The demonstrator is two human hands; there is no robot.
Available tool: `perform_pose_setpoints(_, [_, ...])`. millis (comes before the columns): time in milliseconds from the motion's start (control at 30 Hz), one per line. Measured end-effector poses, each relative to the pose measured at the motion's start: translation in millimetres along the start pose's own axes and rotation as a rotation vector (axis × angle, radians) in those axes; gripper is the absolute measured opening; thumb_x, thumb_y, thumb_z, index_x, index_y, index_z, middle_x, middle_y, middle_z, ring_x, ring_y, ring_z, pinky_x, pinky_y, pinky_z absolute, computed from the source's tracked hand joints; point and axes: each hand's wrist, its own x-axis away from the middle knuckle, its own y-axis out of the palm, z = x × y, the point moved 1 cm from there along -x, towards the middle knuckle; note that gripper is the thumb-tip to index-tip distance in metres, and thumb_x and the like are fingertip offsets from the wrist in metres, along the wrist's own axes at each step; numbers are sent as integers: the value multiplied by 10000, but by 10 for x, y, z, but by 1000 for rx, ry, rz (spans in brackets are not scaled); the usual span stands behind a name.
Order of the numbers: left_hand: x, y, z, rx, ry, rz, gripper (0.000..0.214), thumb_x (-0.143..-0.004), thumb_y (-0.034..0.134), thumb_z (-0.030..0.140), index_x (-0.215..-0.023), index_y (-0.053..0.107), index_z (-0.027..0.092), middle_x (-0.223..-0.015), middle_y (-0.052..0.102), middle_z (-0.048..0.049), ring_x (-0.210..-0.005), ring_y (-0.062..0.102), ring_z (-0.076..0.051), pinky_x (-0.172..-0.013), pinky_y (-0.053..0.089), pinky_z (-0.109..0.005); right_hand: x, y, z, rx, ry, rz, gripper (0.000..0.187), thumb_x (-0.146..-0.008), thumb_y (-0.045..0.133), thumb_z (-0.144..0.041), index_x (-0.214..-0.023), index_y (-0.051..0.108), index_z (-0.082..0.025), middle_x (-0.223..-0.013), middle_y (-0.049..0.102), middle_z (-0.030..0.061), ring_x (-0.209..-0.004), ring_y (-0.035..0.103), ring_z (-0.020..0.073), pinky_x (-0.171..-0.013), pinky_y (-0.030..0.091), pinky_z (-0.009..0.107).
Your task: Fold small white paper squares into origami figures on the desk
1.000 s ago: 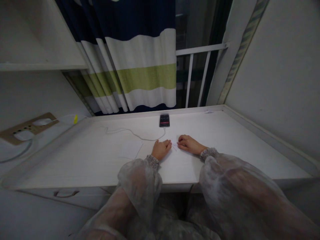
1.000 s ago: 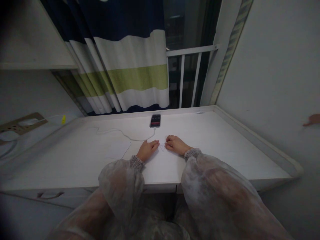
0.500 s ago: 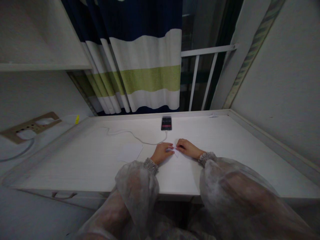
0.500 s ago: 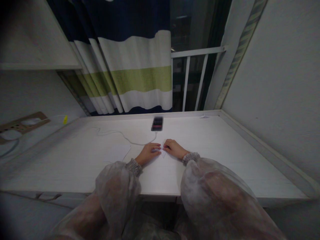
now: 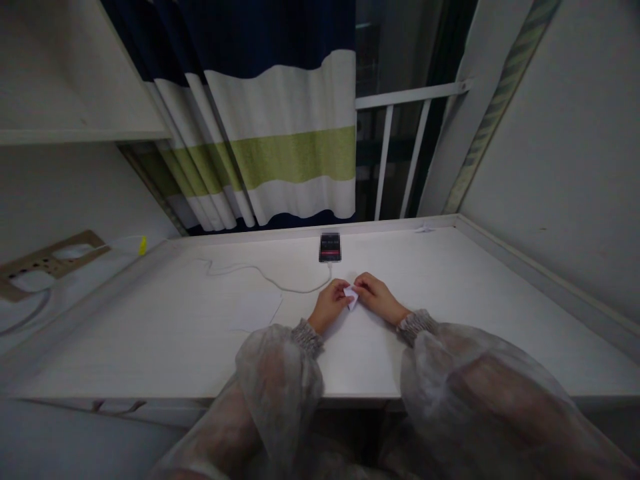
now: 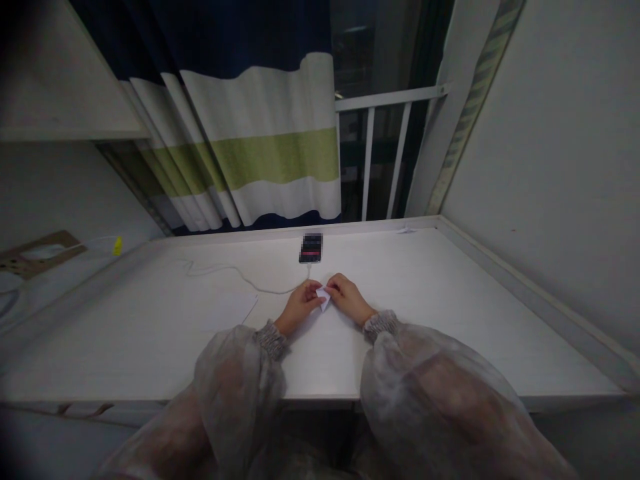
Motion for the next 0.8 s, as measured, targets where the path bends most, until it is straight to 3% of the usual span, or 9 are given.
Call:
perform_pose_setpoints(133, [12, -37, 56, 144, -13, -26, 343, -642, 603, 87, -925, 426, 166, -680, 523, 48, -597, 542, -63, -582, 436, -190, 16, 26, -7, -147, 85, 31, 142, -763, 475, -307, -686, 471, -187, -642, 470, -18, -603, 450, 123, -587, 393, 262])
perform_pose_setpoints(267, [20, -61, 90, 428, -75, -40, 416, -580, 673, 136, -872, 381, 189, -682, 526, 59, -572, 529, -55, -557, 405, -180, 23, 51, -21, -288, 158, 42, 189, -746, 485, -359, -681, 481, -182, -582, 481, -33, -544, 459, 107, -536, 398, 246])
perform_pose_setpoints(400, [29, -56, 83, 442, -28, -70, 336, -579, 689, 176, -787, 426, 170, -617, 480, 65, -540, 474, -47, -527, 359, -174, 34, 64, -34, -387, 204, 71, 202, -726, 506, -379, -684, 480, -183, -563, 473, -40, -501, 440, 95, -494, 378, 233])
perform_pose_setpoints(567, [40, -46, 47, 438, -50, -103, 379, -556, 706, 163, -873, 498, 146, -622, 484, 51, -556, 465, -56, -539, 358, -187, 51, 53, -18, -457, 206, 99, 212, -670, 585, -363, -715, 459, -199, -576, 452, -58, -493, 408, 86, -477, 343, 220])
perform_pose_setpoints(733, [49, -37, 35, 478, -56, -70, 443, -549, 709, 152, -932, 486, 174, -640, 493, 60, -544, 487, -55, -529, 361, -185, 60, -2, 16, -391, 160, 60, 181, -687, 595, -354, -720, 568, -178, -658, 530, -15, -607, 477, 120, -581, 387, 261])
perform_pose_setpoints(800, [54, -34, 30, 448, -52, -79, 350, -565, 706, 170, -862, 522, 152, -599, 488, 60, -517, 467, -48, -513, 342, -181, 67, -36, 15, -340, 114, 45, 181, -716, 583, -351, -735, 610, -173, -728, 560, 12, -694, 514, 142, -662, 403, 288])
